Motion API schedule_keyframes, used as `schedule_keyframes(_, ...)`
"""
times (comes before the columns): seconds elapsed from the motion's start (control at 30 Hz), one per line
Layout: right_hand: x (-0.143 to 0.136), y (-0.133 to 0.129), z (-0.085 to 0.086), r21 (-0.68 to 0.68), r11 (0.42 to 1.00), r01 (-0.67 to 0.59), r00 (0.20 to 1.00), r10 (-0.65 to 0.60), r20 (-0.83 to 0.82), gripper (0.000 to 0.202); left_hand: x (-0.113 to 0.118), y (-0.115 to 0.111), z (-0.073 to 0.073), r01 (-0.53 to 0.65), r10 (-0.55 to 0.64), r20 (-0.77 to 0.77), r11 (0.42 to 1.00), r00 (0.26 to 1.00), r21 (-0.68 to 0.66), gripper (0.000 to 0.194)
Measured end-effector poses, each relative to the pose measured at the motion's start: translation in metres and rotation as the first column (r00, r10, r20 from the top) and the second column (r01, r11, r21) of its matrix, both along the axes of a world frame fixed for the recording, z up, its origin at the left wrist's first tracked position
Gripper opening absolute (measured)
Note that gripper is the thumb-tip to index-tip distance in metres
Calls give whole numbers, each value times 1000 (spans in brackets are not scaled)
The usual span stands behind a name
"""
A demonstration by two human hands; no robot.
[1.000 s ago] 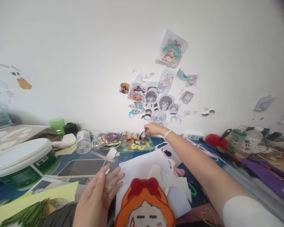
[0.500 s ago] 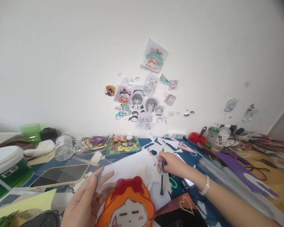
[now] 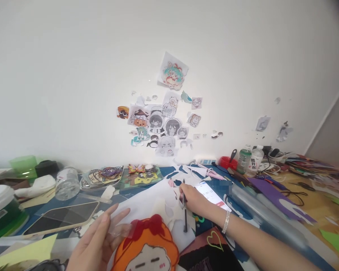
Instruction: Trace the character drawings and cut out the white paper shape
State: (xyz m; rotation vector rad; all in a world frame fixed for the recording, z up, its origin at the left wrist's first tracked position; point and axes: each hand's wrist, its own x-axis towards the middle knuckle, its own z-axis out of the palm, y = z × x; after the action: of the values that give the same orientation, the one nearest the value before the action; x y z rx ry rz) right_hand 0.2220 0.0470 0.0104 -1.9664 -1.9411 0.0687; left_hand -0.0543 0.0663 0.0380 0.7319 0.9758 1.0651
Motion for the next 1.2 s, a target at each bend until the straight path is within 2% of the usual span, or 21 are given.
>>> schedule_keyframes(0.17,3,11,3,-34,998,47,949,-34,312,18,1,-1,3,-15,16,-35,999,999,34,39)
schedule_keyframes(0.4,12,22,3,-8,997,81,866,-66,496,25,1,-1,1,-27,31,-76,999,997,43,38)
schedule_keyframes(0.57,15,25,4,-28,997,66,848,-41,528,23,-2,2,-2,21,-20,-64,1000,998,23,48)
schedule_keyframes(0.67,15,25,7,-35,999,29,836,-5,549,16,-1,1,-1,-4,7,-84,1000,996,27,48)
schedule_keyframes(0.77,15,24,10,-15,1000,18,823,-6,568,18,0,-1,1,-33,36,-92,999,995,27,50)
schedule_keyframes(1.0,17,26,12,22,991,130,846,-122,519,21,-2,-1,-2,-7,10,-95,999,995,32,49)
schedule_keyframes(1.2,23,31,13,49,984,171,858,-173,483,23,1,-3,1,-40,42,-101,999,994,22,49)
